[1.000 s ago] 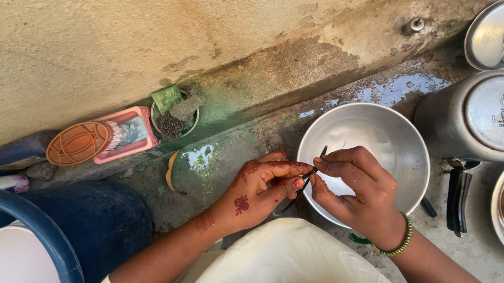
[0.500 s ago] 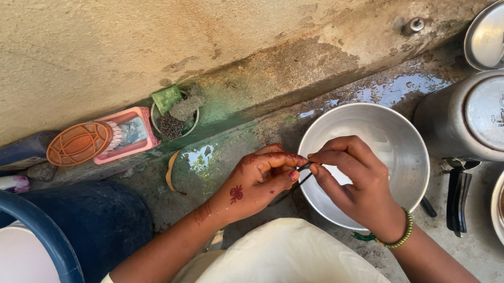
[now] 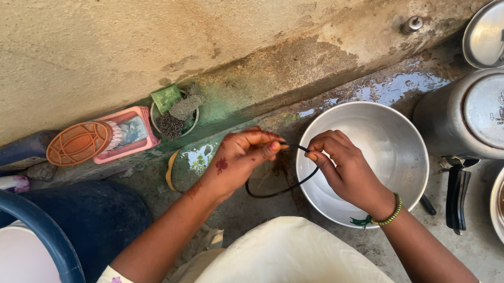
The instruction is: The person disassembles a pressure cooker at an outdoor washing spot, removing the rubber gasket and small lid parts, and scrubs the gasket by hand. They wash the parts in a large metal basin of water using a toothbrush, then reassemble the cooker by seating the gasket on the lid and closing it onto the pot.
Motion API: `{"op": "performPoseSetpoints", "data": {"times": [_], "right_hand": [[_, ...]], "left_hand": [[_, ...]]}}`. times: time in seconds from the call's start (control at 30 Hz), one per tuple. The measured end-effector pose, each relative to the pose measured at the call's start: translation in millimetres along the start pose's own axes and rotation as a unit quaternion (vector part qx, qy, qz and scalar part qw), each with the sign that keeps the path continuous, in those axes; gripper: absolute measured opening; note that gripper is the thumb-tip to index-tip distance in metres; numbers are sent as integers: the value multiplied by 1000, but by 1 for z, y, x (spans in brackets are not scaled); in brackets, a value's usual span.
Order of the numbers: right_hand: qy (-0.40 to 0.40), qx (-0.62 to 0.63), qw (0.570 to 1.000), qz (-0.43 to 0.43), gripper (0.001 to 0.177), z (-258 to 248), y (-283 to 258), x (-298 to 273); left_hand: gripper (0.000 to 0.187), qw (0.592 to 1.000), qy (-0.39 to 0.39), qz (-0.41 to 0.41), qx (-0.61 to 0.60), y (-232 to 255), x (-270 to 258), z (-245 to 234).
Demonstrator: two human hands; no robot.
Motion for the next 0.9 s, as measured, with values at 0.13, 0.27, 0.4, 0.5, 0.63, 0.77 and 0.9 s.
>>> {"op": "performPoseSetpoints", "data": {"times": [0.13,0.27,0.4,0.5,0.63,0.77,0.9], "right_hand": [[-53,77,993,75,15,12,28,-17],[-70,186,967,162,19,13,63,-43],[-25,102,963,250,20,-9,108,-74],[26,32,962,270,19,-28,139,-99],[57,-81,948,303,15,-37,178,-133],[72,-222,935,268,14,-23,200,-151],[50,-232,925,298,28,0,209,-162]], "left_hand": [[29,992,58,-73,-86,-16,13,-23],[29,988,71,-96,-102,-33,26,-20],[34,993,25,-103,-52,-52,38,12],[41,989,26,-122,77,-65,38,25],[40,991,22,-120,62,-76,34,22],[35,989,28,-130,63,-85,28,16],[33,985,26,-162,53,-91,25,12]]}}
Point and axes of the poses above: each hand's wrist, its own x-axis towards the middle knuckle, its own z-axis out of the palm, y = z × x, the point moved 5 cm from there along x, towards the middle knuckle, and after that the axes turned 10 degrees about -z, right-handed, at the moved point
